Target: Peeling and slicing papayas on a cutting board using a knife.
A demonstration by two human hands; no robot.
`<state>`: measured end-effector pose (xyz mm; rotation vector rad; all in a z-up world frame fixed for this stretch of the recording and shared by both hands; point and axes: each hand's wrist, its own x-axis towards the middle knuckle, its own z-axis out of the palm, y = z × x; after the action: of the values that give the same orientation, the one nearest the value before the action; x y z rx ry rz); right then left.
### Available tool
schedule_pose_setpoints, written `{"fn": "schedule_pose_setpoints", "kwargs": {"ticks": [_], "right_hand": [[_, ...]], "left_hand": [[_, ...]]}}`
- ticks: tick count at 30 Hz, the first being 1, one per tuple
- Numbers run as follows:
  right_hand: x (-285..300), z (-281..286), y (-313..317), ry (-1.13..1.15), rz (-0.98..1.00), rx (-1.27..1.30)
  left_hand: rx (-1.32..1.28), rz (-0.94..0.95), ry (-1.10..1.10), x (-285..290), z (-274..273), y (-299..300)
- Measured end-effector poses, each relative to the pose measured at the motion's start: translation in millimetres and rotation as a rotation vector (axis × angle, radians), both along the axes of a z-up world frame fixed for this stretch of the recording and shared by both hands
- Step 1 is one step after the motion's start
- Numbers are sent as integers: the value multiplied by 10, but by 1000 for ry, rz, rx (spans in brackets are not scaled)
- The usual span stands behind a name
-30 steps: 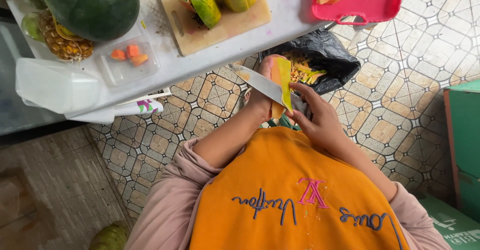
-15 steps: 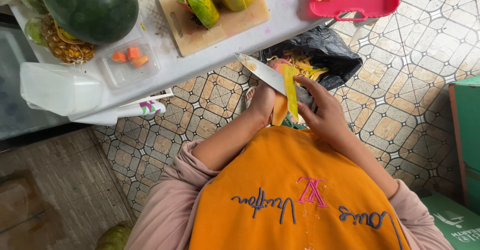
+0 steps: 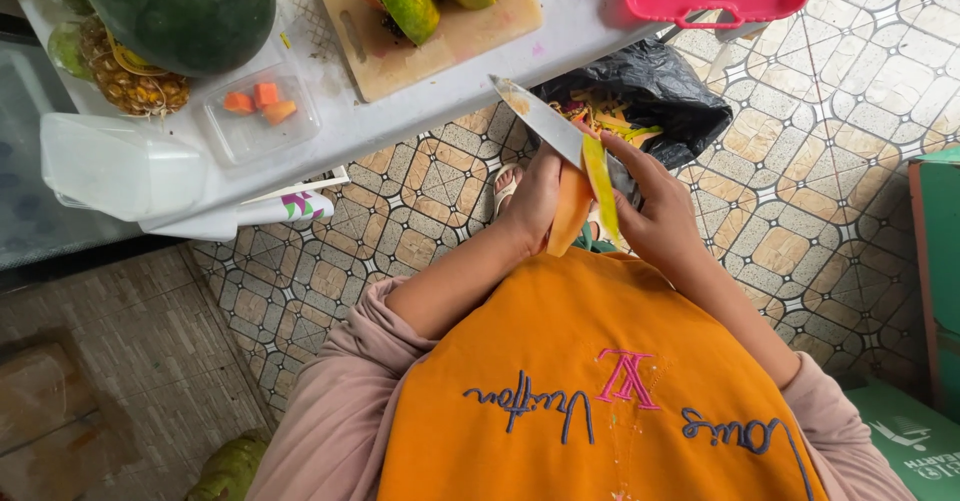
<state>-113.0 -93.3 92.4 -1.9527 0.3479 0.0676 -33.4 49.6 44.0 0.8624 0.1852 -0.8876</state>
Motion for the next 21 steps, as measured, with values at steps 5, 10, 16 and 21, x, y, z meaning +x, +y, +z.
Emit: {"fn": "schedule_pose_setpoints", "kwargs": {"ticks": [5,10,16,21], "right_hand": [[-46,-236,-113,55,-8,126],[-130,-583,-105,112,-98,396],[-278,-697,-227,169,-255,706],[-406,-1219,-567,307,-301,668]], "left_hand": [[85,-21,209,-2,162,9],[196,-100,353,29,-390,-28],[427,-170,342,87,-473,138],[472,-226,225,193,-564,265]]}}
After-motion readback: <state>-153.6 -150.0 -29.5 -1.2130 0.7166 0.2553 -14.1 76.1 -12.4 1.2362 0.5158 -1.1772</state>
